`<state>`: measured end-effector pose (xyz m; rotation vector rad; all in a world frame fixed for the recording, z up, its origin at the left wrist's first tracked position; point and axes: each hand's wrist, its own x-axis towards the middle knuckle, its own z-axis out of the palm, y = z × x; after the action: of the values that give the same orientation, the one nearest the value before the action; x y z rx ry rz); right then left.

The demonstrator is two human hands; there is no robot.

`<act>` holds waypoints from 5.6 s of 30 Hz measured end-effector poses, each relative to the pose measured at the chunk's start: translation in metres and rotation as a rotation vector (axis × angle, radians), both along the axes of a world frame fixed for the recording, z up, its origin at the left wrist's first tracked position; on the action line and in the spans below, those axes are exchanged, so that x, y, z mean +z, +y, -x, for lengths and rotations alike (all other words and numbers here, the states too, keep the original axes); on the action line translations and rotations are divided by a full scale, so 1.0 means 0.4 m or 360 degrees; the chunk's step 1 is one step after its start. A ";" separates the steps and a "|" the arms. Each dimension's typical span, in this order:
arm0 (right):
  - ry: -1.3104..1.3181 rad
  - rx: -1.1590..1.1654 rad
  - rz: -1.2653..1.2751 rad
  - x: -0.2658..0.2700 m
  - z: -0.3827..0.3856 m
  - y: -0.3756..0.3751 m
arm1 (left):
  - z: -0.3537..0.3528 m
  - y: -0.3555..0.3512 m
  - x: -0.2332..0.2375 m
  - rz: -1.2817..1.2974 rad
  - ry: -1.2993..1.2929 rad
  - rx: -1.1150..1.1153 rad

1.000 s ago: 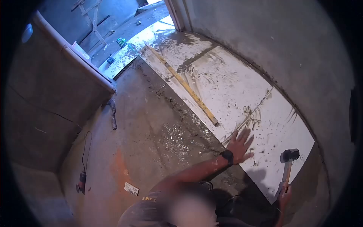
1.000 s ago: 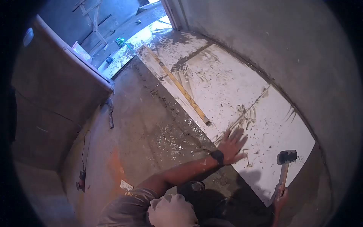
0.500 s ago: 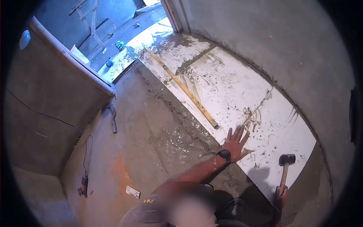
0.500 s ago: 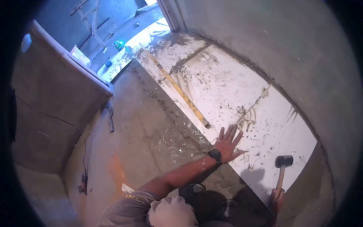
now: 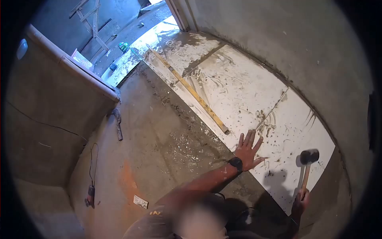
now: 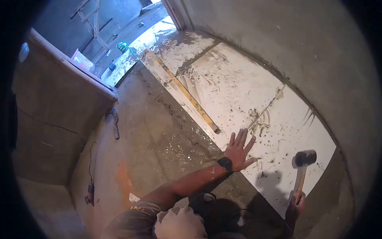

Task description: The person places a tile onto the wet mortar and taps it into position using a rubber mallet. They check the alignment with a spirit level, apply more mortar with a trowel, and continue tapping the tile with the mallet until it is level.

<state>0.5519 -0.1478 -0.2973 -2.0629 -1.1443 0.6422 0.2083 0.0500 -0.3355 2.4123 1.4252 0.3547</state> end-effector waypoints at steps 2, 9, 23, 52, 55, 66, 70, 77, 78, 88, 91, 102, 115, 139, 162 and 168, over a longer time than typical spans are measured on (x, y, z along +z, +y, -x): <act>0.0146 -0.0058 -0.0025 0.040 0.031 0.049 | 0.000 0.002 0.001 -0.0012 -0.0029 0.0000; -0.0140 0.0448 0.0244 0.036 0.098 0.092 | -0.002 0.002 -0.004 0.0021 0.0015 0.0011; -0.0257 0.0404 0.0289 -0.012 0.073 0.077 | -0.003 0.001 -0.015 -0.0083 -0.0050 0.0026; -0.0340 0.0407 0.0315 -0.043 0.047 0.076 | -0.005 0.005 -0.018 -0.0053 -0.0037 0.0028; -0.0296 0.0393 0.0329 -0.042 0.051 0.075 | -0.004 0.004 -0.020 -0.0064 -0.0043 0.0032; -0.0331 0.0409 0.0222 -0.020 0.072 0.080 | -0.003 0.003 -0.012 -0.0033 -0.0025 0.0020; -0.0305 0.0382 0.0165 -0.028 0.074 0.082 | -0.003 0.003 -0.020 -0.0044 -0.0043 0.0012; -0.0533 0.0546 0.0133 -0.029 0.066 0.075 | -0.015 0.014 -0.030 -0.0050 0.0140 -0.0016; -0.0525 0.0447 0.0188 -0.014 0.079 0.075 | -0.012 0.006 -0.027 -0.0101 0.0109 -0.0013; -0.0390 0.0386 0.0265 -0.004 0.096 0.077 | -0.017 -0.008 -0.026 -0.0068 0.0110 0.0003; -0.0417 0.0409 0.0240 -0.019 0.087 0.077 | -0.040 -0.059 -0.013 -0.0062 0.0123 -0.0117; -0.0486 0.0575 0.0204 -0.018 0.083 0.077 | -0.122 -0.225 0.012 0.0210 -0.0175 -0.0803; -0.0482 0.0057 0.0560 0.175 -0.101 -0.079 | -0.123 -0.269 0.030 0.0174 -0.0223 -0.0994; 0.0705 -0.0875 -0.0126 0.027 0.023 -0.322 | -0.007 -0.449 0.072 0.0444 -0.0713 -0.1016; 0.0021 -0.0734 -0.0024 0.005 0.029 -0.286 | -0.020 -0.333 0.046 0.0397 -0.0727 -0.0938; 0.0268 -0.0736 0.0062 0.066 0.032 -0.140 | -0.133 -0.033 0.065 -0.0053 -0.0132 -0.0561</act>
<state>0.5390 -0.2039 -0.2709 -2.1563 -0.5335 0.5940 0.2615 0.0369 -0.3094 2.5787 0.9413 0.3872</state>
